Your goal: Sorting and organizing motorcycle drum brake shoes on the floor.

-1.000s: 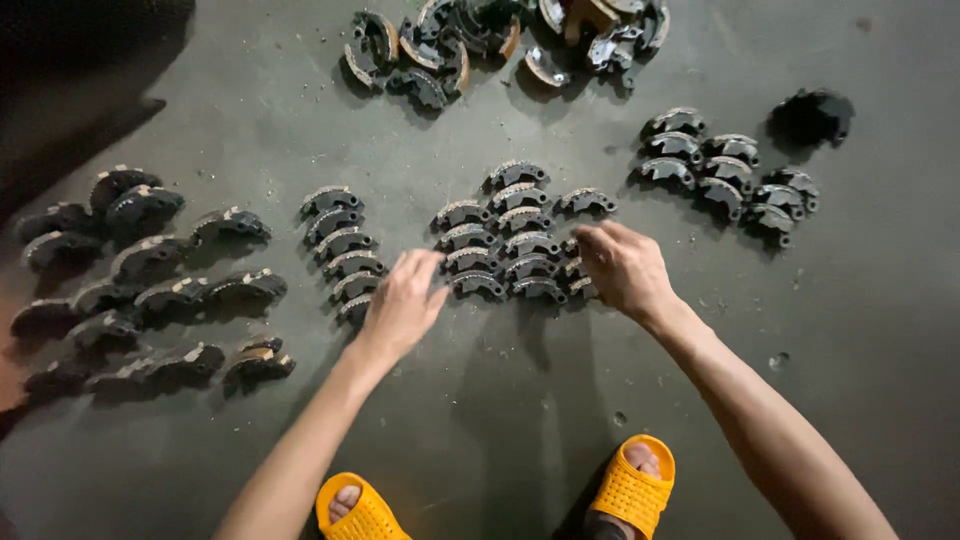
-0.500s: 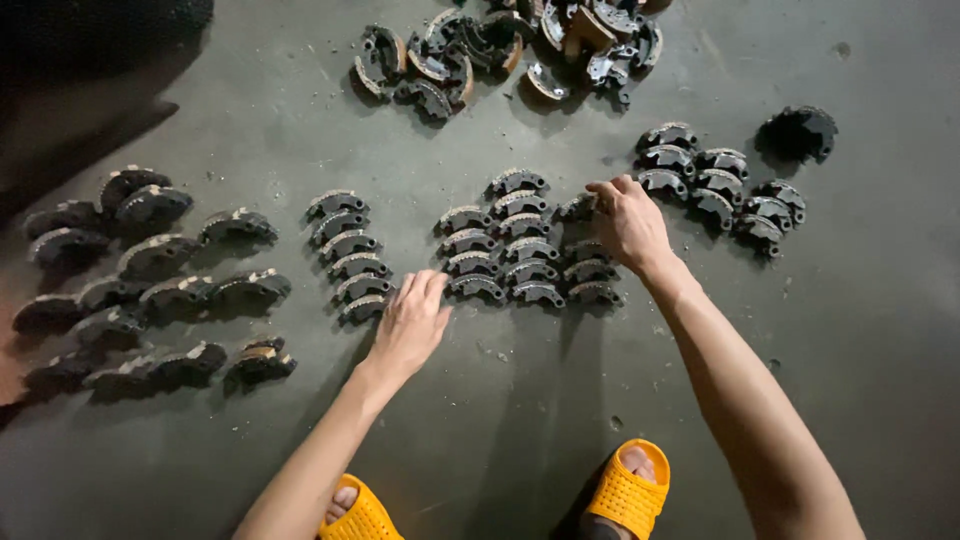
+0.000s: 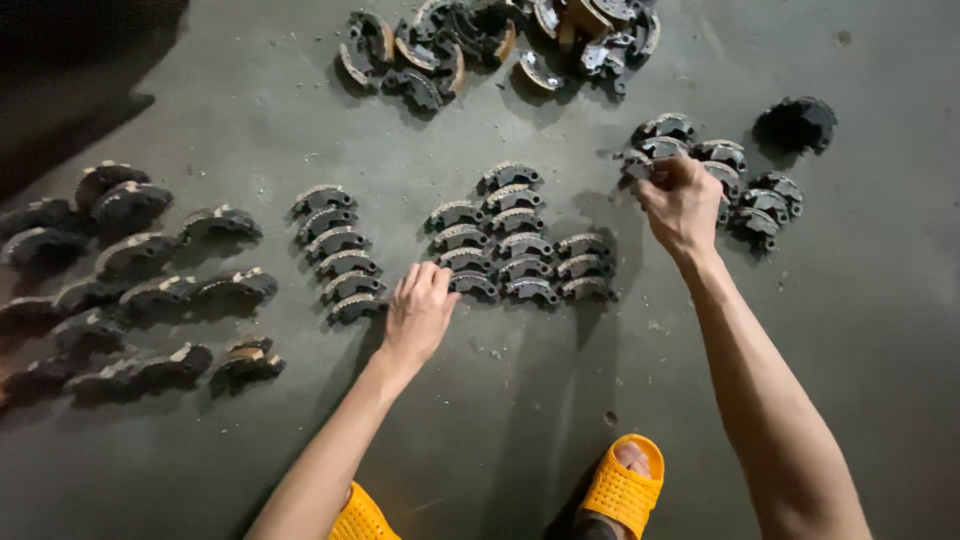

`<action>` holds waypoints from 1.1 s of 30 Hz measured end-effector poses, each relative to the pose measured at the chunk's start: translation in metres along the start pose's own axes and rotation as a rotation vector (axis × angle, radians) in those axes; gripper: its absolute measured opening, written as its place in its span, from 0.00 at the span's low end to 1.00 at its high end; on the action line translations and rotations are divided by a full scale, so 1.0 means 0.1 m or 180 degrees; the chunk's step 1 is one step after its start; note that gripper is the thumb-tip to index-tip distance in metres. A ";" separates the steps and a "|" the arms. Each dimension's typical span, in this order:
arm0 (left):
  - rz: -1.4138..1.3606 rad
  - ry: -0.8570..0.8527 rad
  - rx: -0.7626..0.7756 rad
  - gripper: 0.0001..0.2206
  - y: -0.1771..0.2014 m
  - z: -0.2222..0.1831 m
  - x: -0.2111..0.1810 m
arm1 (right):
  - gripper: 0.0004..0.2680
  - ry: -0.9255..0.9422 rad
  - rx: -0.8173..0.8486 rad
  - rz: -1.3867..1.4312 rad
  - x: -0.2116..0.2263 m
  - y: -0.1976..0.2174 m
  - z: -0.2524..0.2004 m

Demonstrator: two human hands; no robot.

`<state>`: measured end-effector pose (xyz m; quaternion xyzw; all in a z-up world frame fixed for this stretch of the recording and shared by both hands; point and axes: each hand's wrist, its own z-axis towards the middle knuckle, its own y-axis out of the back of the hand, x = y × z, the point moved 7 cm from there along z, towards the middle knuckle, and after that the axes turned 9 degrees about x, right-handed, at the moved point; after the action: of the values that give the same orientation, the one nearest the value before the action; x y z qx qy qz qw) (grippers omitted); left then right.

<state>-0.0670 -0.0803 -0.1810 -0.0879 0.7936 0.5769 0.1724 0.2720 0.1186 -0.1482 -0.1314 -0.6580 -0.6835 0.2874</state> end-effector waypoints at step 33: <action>-0.0463 -0.0087 -0.0341 0.14 -0.07 0.00 0.11 | 0.09 0.1402 0.2070 -0.0916 1.08 -1.27 -0.87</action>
<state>-0.0745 -0.0823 -0.1908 -0.1465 0.7507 0.6056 0.2197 0.1314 0.0062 -0.2011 0.2088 -0.7740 -0.4851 0.3492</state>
